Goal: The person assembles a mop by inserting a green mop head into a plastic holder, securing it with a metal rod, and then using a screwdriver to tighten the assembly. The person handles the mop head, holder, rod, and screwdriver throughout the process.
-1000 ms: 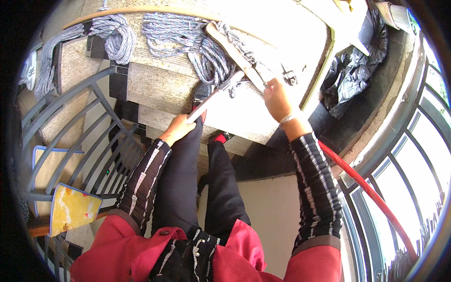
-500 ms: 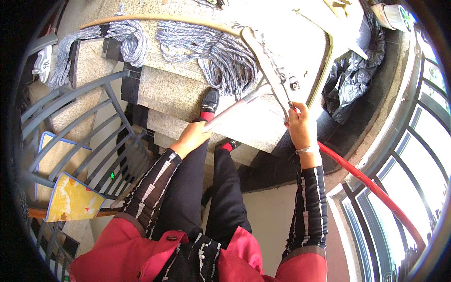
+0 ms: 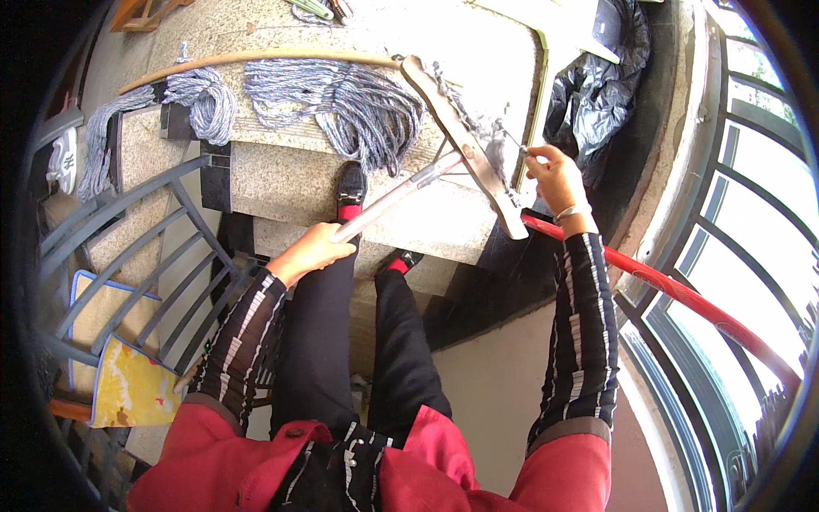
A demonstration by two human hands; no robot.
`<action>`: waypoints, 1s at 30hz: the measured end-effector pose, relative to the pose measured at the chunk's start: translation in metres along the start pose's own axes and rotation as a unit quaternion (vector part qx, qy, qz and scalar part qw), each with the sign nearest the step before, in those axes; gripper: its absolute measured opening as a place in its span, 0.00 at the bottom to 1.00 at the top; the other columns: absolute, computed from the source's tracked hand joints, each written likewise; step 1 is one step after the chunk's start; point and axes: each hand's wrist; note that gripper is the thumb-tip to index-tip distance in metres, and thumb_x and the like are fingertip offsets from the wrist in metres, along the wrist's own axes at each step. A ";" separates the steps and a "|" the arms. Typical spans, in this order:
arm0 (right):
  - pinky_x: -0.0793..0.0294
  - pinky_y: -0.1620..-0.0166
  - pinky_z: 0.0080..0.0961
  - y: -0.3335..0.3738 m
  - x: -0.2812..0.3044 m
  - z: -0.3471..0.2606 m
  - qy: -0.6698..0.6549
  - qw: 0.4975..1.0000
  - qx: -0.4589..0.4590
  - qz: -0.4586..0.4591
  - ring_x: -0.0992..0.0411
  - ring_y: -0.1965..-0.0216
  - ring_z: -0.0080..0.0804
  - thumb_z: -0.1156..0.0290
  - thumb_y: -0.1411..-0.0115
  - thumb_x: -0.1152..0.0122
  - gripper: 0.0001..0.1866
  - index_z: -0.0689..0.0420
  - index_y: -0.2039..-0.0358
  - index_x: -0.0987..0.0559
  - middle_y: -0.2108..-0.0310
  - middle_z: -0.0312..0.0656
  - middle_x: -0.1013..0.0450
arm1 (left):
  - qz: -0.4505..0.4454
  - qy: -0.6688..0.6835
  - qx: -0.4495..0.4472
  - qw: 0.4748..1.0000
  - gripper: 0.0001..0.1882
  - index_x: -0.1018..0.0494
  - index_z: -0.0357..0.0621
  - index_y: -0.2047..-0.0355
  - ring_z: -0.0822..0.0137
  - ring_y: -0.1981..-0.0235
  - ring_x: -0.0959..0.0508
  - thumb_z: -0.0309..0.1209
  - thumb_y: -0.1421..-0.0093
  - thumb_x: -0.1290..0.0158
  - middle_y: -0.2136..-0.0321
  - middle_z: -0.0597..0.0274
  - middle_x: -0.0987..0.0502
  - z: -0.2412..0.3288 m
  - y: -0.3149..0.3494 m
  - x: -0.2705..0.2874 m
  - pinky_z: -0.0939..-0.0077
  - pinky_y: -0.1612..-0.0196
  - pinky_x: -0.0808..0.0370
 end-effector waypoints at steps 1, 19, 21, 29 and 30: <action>0.36 0.82 0.16 -0.001 0.006 -0.003 -0.015 1.000 -0.018 -0.002 0.35 0.86 0.16 0.68 0.40 0.42 0.12 0.60 0.59 0.22 0.79 0.37 0.26 | -0.007 0.019 -0.016 1.000 0.15 0.30 0.37 0.77 0.72 0.85 0.27 0.38 0.49 0.45 0.86 0.64 0.28 0.001 0.003 0.003 0.74 0.80 0.30; 0.38 0.76 0.15 0.076 0.022 0.024 -0.304 0.950 0.026 0.069 0.35 0.81 0.17 0.65 0.41 0.38 0.11 0.58 0.72 0.28 0.81 0.33 0.31 | 0.087 -0.035 -0.085 0.992 0.12 0.29 0.38 0.69 0.78 0.84 0.33 0.34 0.46 0.43 0.82 0.71 0.31 0.027 0.006 -0.009 0.78 0.81 0.35; 0.32 0.71 0.18 0.047 0.021 0.020 -0.195 0.974 0.073 0.091 0.30 0.76 0.21 0.62 0.42 0.37 0.15 0.62 0.67 0.26 0.76 0.36 0.27 | 0.097 -0.034 -0.102 0.989 0.12 0.28 0.37 0.69 0.77 0.80 0.31 0.35 0.45 0.42 0.80 0.69 0.29 0.026 0.020 -0.013 0.77 0.77 0.33; 0.30 0.65 0.19 0.025 -0.005 -0.007 -0.246 0.960 0.100 -0.090 0.31 0.69 0.21 0.57 0.44 0.35 0.22 0.62 0.57 0.23 0.69 0.34 0.26 | 0.162 -0.073 -0.142 0.974 0.13 0.27 0.36 0.70 0.67 0.71 0.22 0.35 0.45 0.43 0.76 0.50 0.23 0.026 0.045 -0.030 0.68 0.66 0.27; 0.30 0.66 0.20 0.030 -0.007 -0.008 -0.228 0.961 0.127 -0.090 0.31 0.70 0.21 0.56 0.44 0.35 0.22 0.63 0.60 0.23 0.71 0.35 0.26 | 0.169 -0.074 -0.142 0.973 0.12 0.27 0.36 0.70 0.67 0.71 0.22 0.35 0.45 0.43 0.76 0.50 0.23 0.025 0.044 -0.031 0.67 0.66 0.27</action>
Point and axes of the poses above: each hand's wrist, its own y-axis away from the middle knuckle, its own x-axis out of the back of the hand, z = x × y
